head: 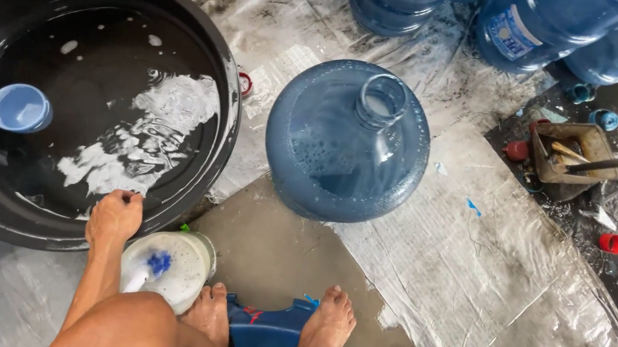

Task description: The person scrubs the exterior of a large blue water jug with a black sponge, then rinses it with water from a blue cup. They proceed to rinse the interior of the jug using a long white brush with a blue tip, rotating the brush to clean the inside surfaces.

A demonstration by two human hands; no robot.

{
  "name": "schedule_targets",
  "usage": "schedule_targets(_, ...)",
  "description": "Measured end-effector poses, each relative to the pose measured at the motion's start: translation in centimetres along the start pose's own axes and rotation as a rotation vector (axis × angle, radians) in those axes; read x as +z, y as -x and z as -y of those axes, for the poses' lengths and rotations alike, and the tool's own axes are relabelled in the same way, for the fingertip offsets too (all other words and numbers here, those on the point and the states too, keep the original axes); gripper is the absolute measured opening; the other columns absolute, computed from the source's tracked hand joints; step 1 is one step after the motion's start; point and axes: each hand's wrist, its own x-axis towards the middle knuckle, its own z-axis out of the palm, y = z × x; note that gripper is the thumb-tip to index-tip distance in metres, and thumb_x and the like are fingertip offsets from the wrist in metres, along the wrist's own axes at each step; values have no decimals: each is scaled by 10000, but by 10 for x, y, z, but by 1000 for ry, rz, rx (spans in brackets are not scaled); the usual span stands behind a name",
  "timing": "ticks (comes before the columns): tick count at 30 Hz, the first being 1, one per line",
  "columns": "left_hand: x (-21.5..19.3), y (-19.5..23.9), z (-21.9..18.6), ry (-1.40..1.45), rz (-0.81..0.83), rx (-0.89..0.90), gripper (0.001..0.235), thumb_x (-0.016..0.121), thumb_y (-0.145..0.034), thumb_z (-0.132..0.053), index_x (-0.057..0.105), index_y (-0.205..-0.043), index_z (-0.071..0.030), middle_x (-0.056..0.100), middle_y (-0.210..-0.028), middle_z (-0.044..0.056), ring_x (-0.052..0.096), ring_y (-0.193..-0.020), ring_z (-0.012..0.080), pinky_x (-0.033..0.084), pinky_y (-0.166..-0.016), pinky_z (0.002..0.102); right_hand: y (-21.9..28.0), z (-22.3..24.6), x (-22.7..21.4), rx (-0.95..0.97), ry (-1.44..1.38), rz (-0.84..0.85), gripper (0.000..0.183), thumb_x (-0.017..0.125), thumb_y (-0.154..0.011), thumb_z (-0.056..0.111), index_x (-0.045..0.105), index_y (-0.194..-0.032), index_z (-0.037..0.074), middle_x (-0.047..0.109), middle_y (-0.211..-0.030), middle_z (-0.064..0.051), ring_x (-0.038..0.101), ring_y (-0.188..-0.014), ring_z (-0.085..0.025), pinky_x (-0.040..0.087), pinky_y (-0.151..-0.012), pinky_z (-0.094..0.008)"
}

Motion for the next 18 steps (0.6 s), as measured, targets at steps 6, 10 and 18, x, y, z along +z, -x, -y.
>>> schedule_targets(6,8,-8,6,0,-41,19,416,454,-892,-417,687,-1136,-173,686,-1111,159,595,-1090,394,461,-885,515,-12,-22,17,-83,0,-84,282,380,-927,89,479,-1191,95,579,-1105,-74,557,-1077,-263,445,-880,-360)
schedule_targets(10,2,-1,1,17,-81,-4,415,432,-885,-378,692,-1113,-150,688,-1099,159,599,-1084,384,462,-892,504,-3,-9,2,-51,-144,-80,298,279,-1004,58,485,-1215,12,587,-1178,-159,559,-1102,-312,431,-939,-370)
schedule_targets(18,-14,25,-13,190,-145,-43,370,447,-843,-305,698,-972,-65,676,-1021,203,615,-1034,396,481,-880,500,-32,-34,46,-152,-38,63,339,278,-990,202,424,-1288,134,608,-1182,-89,631,-1034,-313,507,-809,-446)
